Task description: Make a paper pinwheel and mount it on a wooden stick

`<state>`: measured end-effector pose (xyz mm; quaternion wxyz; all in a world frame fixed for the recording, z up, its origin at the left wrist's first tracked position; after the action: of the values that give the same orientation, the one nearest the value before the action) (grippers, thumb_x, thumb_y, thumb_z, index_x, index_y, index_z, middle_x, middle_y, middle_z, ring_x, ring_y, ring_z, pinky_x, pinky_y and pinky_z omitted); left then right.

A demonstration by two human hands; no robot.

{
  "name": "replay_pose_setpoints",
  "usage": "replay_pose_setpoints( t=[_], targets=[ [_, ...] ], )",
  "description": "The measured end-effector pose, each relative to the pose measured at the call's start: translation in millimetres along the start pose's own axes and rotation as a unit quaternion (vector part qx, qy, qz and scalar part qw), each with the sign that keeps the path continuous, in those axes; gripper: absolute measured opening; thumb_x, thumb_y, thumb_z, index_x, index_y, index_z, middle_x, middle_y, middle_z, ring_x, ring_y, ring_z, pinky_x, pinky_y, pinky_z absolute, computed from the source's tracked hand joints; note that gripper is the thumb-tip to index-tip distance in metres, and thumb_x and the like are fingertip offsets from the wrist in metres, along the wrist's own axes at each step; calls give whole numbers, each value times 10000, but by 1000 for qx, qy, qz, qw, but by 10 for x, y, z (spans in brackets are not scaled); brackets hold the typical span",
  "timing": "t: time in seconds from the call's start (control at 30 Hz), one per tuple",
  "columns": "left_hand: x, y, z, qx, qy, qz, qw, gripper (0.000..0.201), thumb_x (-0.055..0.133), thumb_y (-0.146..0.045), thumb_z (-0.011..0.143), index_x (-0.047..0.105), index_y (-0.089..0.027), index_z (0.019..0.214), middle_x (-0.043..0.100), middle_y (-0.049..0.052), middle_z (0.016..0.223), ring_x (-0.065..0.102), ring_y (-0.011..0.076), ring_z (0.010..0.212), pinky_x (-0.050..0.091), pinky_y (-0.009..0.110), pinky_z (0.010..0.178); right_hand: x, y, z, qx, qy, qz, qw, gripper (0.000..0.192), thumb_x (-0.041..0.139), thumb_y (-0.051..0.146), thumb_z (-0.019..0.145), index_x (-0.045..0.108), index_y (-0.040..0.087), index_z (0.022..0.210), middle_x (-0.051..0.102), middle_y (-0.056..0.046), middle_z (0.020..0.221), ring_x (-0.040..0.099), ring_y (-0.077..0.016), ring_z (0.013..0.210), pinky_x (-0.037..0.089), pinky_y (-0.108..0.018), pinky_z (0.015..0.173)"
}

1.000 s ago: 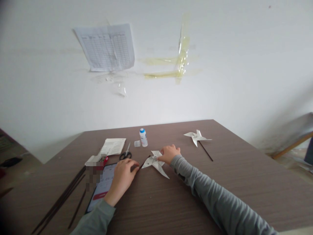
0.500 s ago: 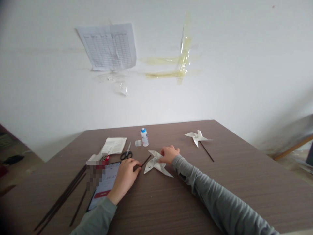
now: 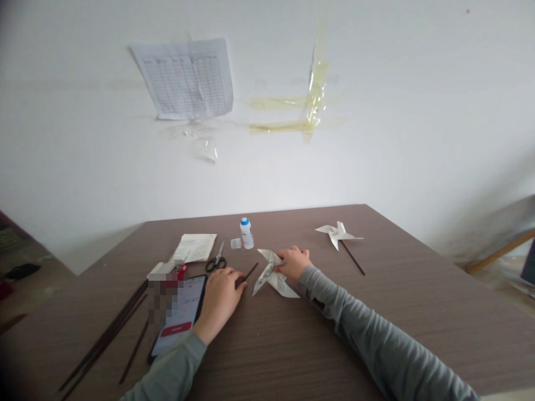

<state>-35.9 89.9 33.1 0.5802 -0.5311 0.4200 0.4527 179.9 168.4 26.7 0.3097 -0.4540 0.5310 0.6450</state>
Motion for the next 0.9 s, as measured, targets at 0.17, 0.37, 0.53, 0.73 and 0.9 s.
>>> replay_pose_setpoints(
  t=[0.17, 0.37, 0.53, 0.73, 0.9],
  targets=[
    [11, -85, 28, 9, 4, 19, 1000, 253, 793, -187, 1162, 1035, -233, 1223, 951, 194, 1456, 799, 431, 1521, 544, 594, 1384, -85, -66, -50, 7, -10, 9, 1000, 85, 904, 254, 1050, 978, 279, 1085, 937, -53, 1067, 849, -370, 1217, 551, -501, 1155],
    [-32, -88, 87, 9, 0, 7, 1000, 233, 820, -140, 1122, 1011, -258, 1058, 975, 162, 1395, 820, 409, 1466, 577, 561, 1319, -76, -147, -101, 9, -7, 32, 999, 123, 882, 256, 1027, 993, 279, 1076, 951, -42, 1018, 868, -349, 1155, 533, -485, 1133],
    [-42, -99, 99, 3, 11, -6, 1000, 239, 806, -85, 1129, 1000, -206, 1058, 979, 172, 1432, 840, 415, 1493, 596, 536, 1314, 19, -248, -117, 10, 5, 84, 996, 128, 912, 240, 997, 1011, 272, 1071, 976, -51, 1046, 889, -372, 1196, 533, -539, 1205],
    [-37, -45, 127, 3, -45, -36, 998, 243, 825, -36, 1092, 957, -213, 991, 981, 162, 1280, 901, 388, 1362, 662, 491, 1195, -3, -361, -97, -40, -83, 107, 990, 87, 975, 238, 934, 1012, 273, 1005, 976, -101, 1106, 888, -415, 1201, 599, -611, 1218],
    [-82, 18, 163, 53, -133, -86, 986, 301, 789, 63, 1043, 905, -212, 1007, 954, 120, 1127, 928, 343, 1167, 694, 457, 1083, -81, -362, -185, -154, -174, 118, 965, 132, 936, 222, 992, 994, 333, 1031, 981, -83, 1171, 890, -408, 1284, 566, -700, 1363]
  ],
)
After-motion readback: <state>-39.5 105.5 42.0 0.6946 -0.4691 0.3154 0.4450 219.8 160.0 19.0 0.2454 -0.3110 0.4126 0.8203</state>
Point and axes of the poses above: each hand's wrist, its own z-axis towards the middle knuckle, its own x-axis out of the palm, y = z × x, the point moved 10 cm from there along z, towards the middle knuckle
